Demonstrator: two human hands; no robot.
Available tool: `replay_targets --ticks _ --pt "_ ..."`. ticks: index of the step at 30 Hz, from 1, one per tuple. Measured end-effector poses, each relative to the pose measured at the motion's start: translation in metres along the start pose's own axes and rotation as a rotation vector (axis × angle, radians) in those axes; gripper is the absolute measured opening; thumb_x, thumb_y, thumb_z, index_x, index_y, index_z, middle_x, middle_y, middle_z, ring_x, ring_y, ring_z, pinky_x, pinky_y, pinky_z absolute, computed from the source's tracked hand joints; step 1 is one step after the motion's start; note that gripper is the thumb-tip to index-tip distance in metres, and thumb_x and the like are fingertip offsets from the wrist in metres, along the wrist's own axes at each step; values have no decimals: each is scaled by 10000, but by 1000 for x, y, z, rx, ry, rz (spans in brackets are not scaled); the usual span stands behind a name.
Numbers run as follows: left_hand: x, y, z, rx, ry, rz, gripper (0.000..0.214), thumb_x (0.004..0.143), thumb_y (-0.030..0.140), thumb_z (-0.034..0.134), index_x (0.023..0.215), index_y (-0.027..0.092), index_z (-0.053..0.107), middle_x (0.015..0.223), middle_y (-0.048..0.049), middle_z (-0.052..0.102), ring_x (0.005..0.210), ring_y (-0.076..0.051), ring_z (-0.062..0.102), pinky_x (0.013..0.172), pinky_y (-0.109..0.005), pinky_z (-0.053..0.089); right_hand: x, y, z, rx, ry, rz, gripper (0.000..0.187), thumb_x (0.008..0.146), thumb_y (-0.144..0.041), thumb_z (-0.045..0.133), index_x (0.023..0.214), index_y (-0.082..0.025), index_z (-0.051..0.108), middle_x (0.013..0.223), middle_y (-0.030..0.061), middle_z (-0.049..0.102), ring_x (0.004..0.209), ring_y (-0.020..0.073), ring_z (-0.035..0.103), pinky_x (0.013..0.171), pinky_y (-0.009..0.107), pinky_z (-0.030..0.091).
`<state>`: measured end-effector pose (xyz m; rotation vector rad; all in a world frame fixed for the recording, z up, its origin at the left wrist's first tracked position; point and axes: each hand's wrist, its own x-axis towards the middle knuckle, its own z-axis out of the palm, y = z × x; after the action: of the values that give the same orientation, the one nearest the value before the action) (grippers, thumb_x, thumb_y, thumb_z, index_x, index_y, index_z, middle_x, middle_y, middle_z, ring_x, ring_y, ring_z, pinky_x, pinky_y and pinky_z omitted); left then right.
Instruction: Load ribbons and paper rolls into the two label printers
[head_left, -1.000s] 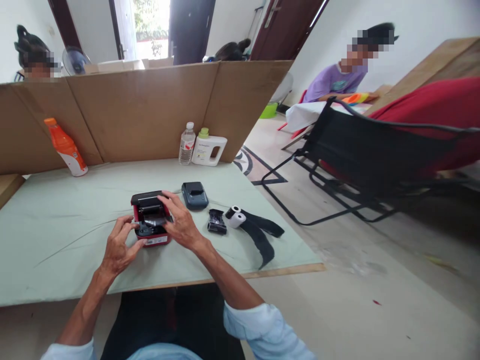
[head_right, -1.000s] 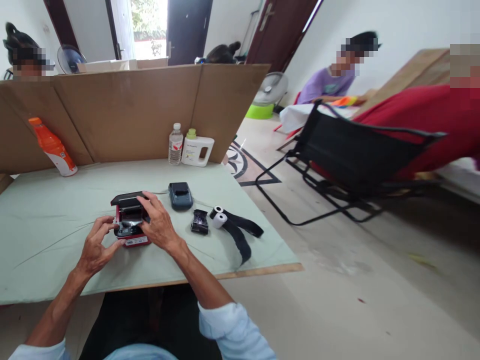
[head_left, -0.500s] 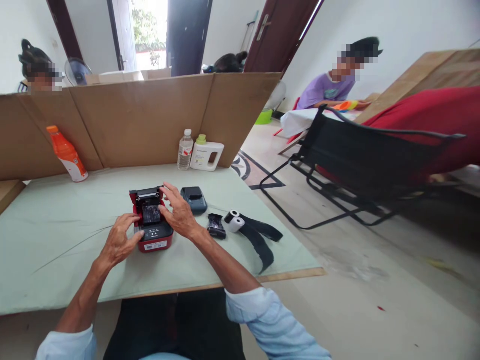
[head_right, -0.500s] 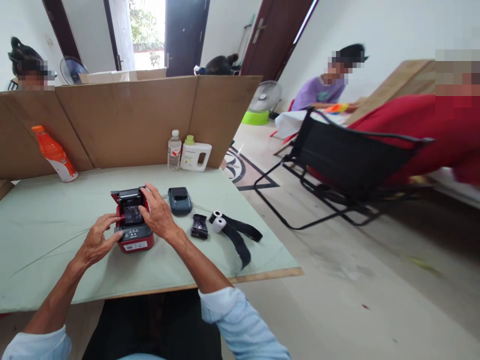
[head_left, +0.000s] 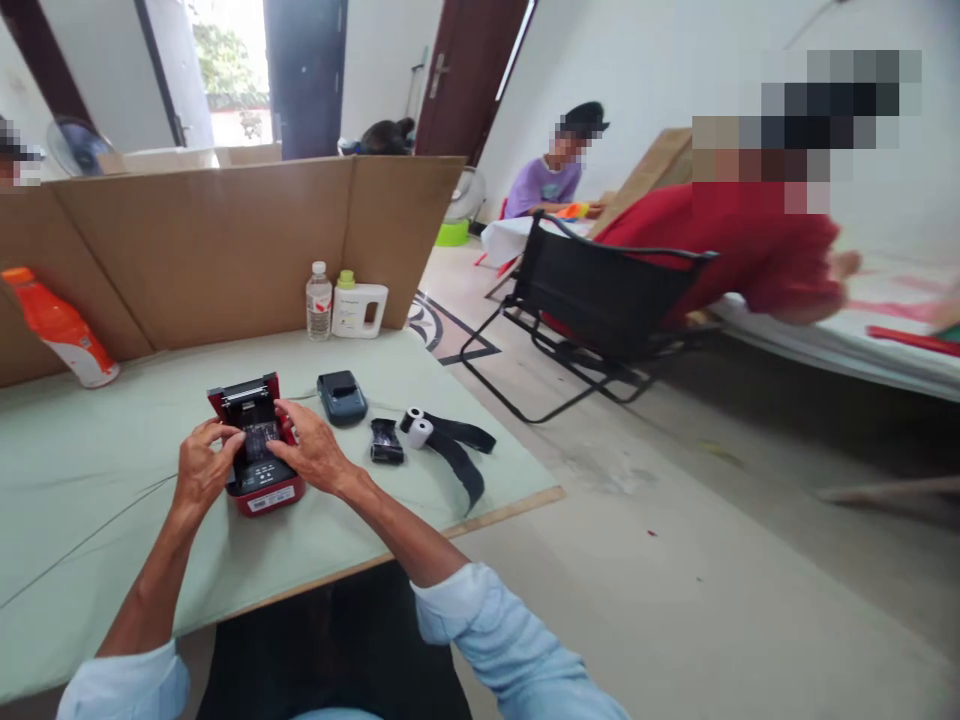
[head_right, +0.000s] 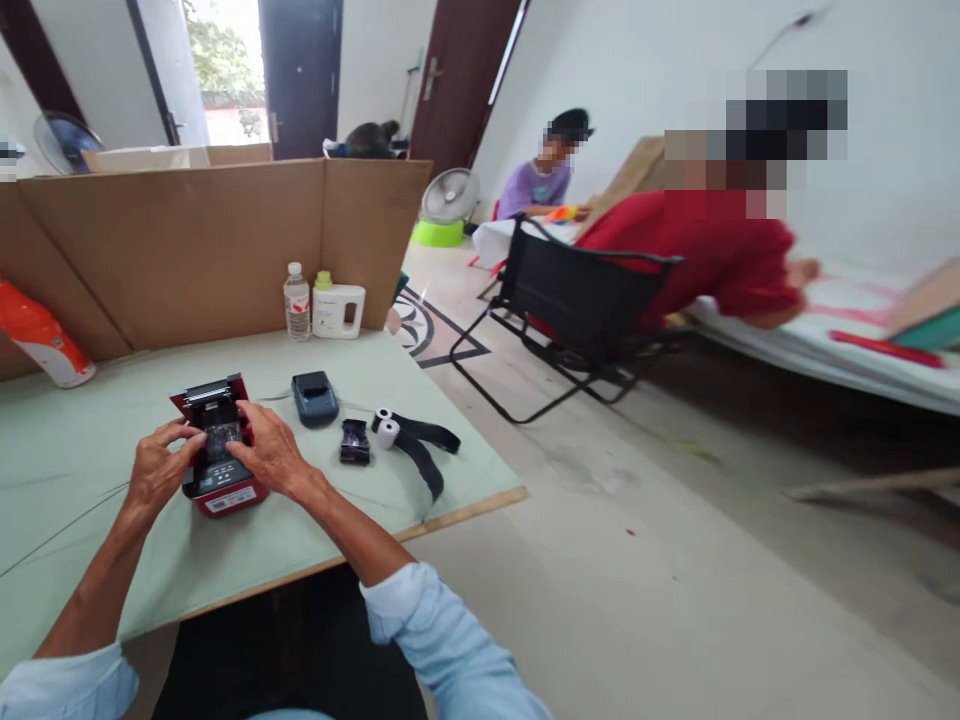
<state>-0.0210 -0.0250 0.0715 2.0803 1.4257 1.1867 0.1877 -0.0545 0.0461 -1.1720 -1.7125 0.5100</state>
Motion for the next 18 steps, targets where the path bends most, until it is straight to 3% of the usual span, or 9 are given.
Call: replay_targets --ticks 5,8,11,18 --pt "-11 14 -8 -84 -86 89 201 865 404 670 834 239 780 969 -63 800 1160 -290 710 1104 -458 529 1 -6 -1 24 -34 84 606 827 -220 777 1409 -207 609 1129 69 746 918 210 686 908 375 571" --pt "-13 23 -9 -84 -136 15 261 838 429 693 944 210 787 1048 -79 801 1027 -268 740 989 -417 582 5 -8 -3 70 -46 82 365 852 -165 736 1212 -221 722 1003 22 744 849 181 673 839 320 553" --pt "-11 27 -9 -53 -214 1 375 797 463 730 1052 193 777 995 -62 796 898 -240 731 858 -363 599 11 -11 -7 92 -49 15 136 892 -134 686 943 -227 772 939 12 737 855 172 678 819 291 530" --pt "-3 35 -9 -60 -308 -59 361 757 445 725 975 161 767 807 -31 768 711 -219 687 654 -316 569 36 -37 -22 209 -91 -33 139 929 -163 649 918 -216 776 859 -18 741 804 149 666 774 250 491"
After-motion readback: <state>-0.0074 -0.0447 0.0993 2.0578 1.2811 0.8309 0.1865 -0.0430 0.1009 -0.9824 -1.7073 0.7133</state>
